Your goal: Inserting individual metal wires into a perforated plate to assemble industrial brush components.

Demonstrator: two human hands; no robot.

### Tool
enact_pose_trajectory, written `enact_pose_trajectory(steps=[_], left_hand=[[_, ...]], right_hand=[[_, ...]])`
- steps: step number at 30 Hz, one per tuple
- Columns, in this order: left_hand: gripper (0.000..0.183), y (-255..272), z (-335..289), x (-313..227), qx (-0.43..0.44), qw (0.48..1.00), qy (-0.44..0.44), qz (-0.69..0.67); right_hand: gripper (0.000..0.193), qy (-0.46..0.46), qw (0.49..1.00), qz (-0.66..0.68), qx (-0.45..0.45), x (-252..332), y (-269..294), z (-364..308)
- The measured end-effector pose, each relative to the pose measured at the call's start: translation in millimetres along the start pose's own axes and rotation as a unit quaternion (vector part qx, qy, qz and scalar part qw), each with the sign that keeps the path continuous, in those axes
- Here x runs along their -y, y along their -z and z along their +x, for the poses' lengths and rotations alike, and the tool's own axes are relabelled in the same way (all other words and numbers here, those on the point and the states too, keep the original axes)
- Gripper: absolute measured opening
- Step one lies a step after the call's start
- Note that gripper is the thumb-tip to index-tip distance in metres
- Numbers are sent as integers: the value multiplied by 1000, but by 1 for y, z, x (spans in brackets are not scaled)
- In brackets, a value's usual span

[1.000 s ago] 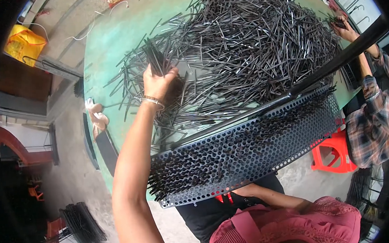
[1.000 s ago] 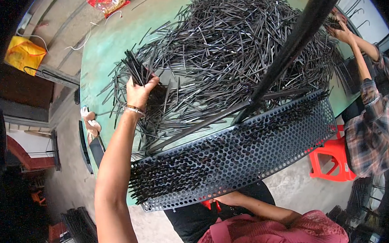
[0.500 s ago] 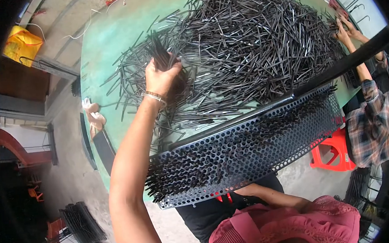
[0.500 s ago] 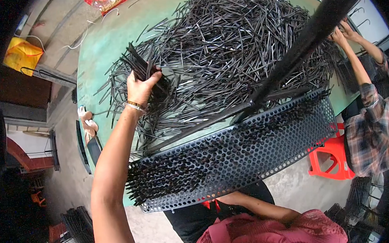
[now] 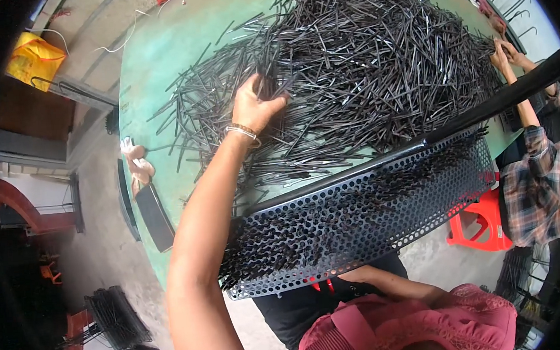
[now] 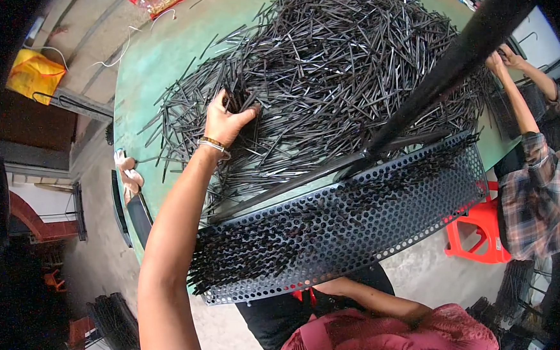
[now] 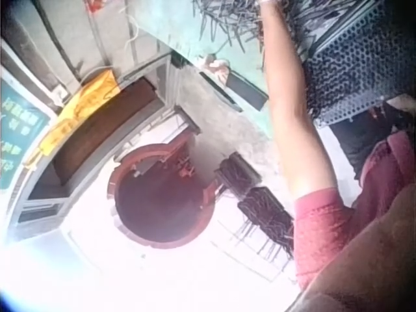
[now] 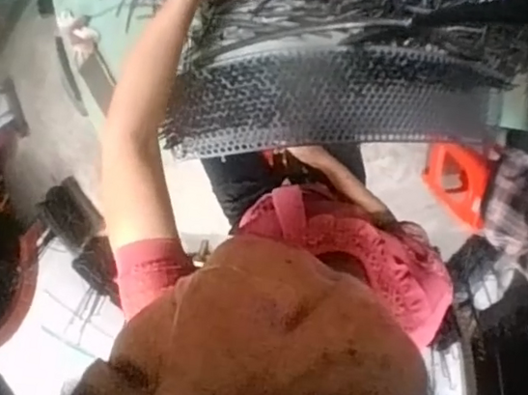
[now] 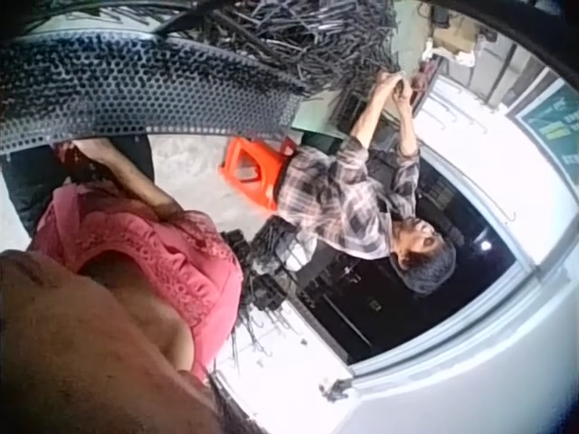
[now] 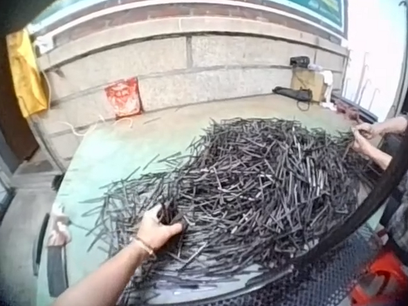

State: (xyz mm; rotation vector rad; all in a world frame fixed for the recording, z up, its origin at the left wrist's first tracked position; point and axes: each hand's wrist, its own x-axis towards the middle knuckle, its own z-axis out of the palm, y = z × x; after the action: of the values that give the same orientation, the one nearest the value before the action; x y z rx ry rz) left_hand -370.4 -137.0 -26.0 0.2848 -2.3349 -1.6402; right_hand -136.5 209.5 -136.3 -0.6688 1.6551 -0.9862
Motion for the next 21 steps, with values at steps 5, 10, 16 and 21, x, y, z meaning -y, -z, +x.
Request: enact_pose_trajectory(steps=[5, 10, 16, 21], left_hand=[[52, 3, 0, -16, 6, 999, 35, -2], [31, 38, 7, -53, -65, 993, 28, -92], [31, 64, 17, -63, -224, 864, 83, -443], [25, 77, 8, -69, -197, 836, 69, -507]], right_hand=[[31, -46, 999, -13, 11, 9, 6, 1], [30, -97, 993, 40, 53, 20, 6, 2], [19, -38, 994, 98, -13, 49, 14, -2], [17, -15, 988, 155, -15, 41, 8, 4]])
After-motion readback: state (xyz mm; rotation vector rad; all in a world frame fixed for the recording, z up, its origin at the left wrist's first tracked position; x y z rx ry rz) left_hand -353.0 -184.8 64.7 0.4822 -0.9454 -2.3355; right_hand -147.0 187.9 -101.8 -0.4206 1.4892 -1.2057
